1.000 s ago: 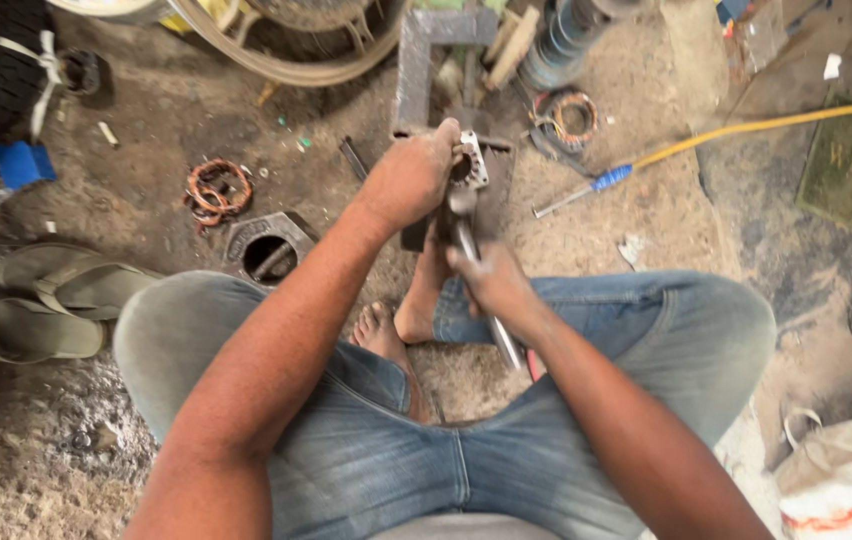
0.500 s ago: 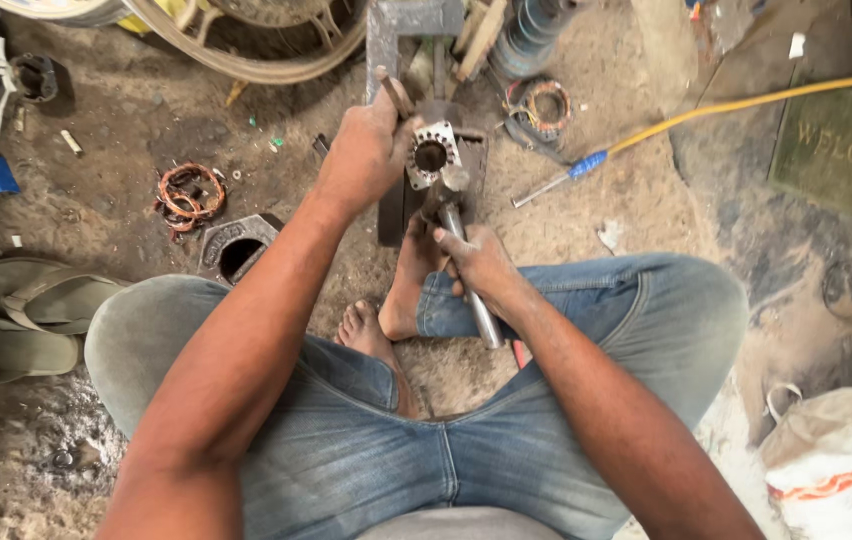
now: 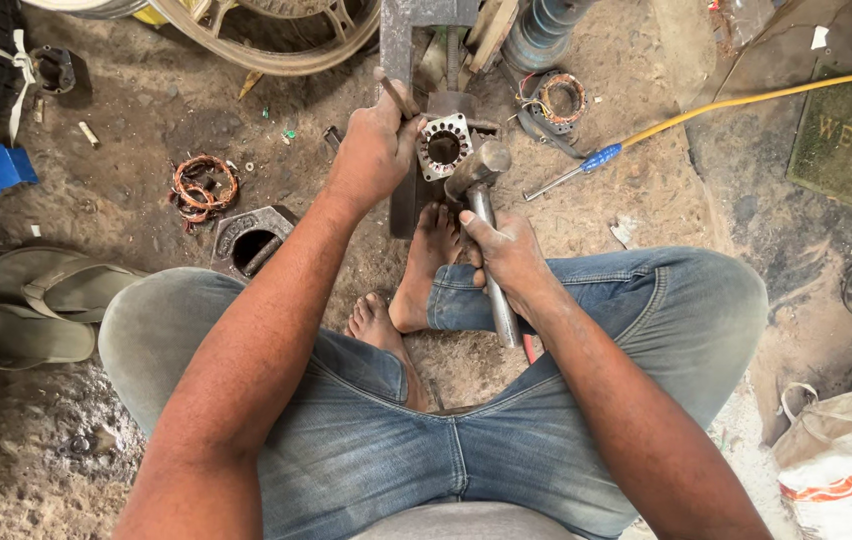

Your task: The person sits on the floor and uses a hammer and metal rod to strike a stator component clamped in a vise. They then use pliers to cut wires on a second stator component. The person continues to hammer the first component.

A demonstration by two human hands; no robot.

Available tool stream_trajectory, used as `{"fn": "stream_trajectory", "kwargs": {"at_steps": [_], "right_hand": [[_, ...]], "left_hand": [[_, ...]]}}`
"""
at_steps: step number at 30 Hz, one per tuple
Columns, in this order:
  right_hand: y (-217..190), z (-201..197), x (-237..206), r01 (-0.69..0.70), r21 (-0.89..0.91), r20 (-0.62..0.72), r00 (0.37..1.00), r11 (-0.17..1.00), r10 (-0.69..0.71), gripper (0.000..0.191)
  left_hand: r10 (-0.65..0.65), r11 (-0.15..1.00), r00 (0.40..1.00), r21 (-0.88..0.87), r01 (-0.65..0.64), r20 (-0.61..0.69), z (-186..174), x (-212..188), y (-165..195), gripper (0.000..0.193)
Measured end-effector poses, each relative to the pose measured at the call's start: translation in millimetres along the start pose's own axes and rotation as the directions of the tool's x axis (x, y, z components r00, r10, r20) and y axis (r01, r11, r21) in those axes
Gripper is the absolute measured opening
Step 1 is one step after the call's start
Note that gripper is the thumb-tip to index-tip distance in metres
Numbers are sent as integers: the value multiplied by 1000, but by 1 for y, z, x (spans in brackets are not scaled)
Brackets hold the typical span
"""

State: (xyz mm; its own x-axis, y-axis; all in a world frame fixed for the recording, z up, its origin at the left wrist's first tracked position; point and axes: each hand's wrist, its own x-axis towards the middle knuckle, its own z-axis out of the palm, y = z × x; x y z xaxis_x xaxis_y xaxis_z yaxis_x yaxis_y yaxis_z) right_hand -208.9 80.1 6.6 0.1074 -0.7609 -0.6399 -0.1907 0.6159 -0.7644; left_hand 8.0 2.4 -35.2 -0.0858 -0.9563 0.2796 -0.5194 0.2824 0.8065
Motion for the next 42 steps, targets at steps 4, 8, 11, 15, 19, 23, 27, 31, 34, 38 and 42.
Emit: {"fn": "stream_trajectory", "kwargs": {"at_steps": [4, 8, 11, 15, 19, 23, 27, 31, 34, 38, 42], "right_hand": [[-9, -2, -4, 70, -10, -3, 998, 997, -70, 37], [-19, -4, -10, 132, -15, -18, 991, 991, -132, 36], [-31, -6, -21, 247, -90, -31, 968, 965, -250, 39], [-55, -11, -47, 551, -121, -5, 832, 826, -555, 36], [-69, -11, -64, 788, -92, 44, 614, 608, -788, 41], [-61, -9, -46, 577, -596, 131, 756, 558, -642, 40], [-42, -10, -31, 223, -419, -36, 965, 880, -261, 45], [-55, -12, -55, 334, -258, -70, 929, 907, -363, 43], [-80, -9, -93, 681, -137, -15, 724, 719, -689, 48], [-101, 6, -95, 698, -376, 159, 697, 610, -699, 47], [-80, 5, -67, 473, -412, 52, 866, 779, -498, 40]], "left_hand": [[-6, 999, 1000, -43, 5, -16, -3, -1, 2, 22], [-28, 1000, 997, 8, 27, 77, 1, -2, 4, 16], [-10, 989, 988, 148, -13, 153, 8, -3, 8, 15], [51, 975, 984, 206, -86, 172, 11, -3, 12, 19], [75, 975, 980, 192, -111, 185, 8, -6, 18, 26], [127, 987, 984, 79, -138, 122, 3, -9, 22, 23], [58, 995, 992, 74, -67, 116, 1, -5, 18, 13], [90, 994, 988, 54, -98, 126, 3, -1, 14, 24], [125, 987, 985, 87, -135, 120, 4, -3, 15, 34], [82, 990, 983, 103, -100, 163, 2, -6, 19, 26], [97, 995, 990, -5, -97, 100, 1, -5, 20, 36]]}}
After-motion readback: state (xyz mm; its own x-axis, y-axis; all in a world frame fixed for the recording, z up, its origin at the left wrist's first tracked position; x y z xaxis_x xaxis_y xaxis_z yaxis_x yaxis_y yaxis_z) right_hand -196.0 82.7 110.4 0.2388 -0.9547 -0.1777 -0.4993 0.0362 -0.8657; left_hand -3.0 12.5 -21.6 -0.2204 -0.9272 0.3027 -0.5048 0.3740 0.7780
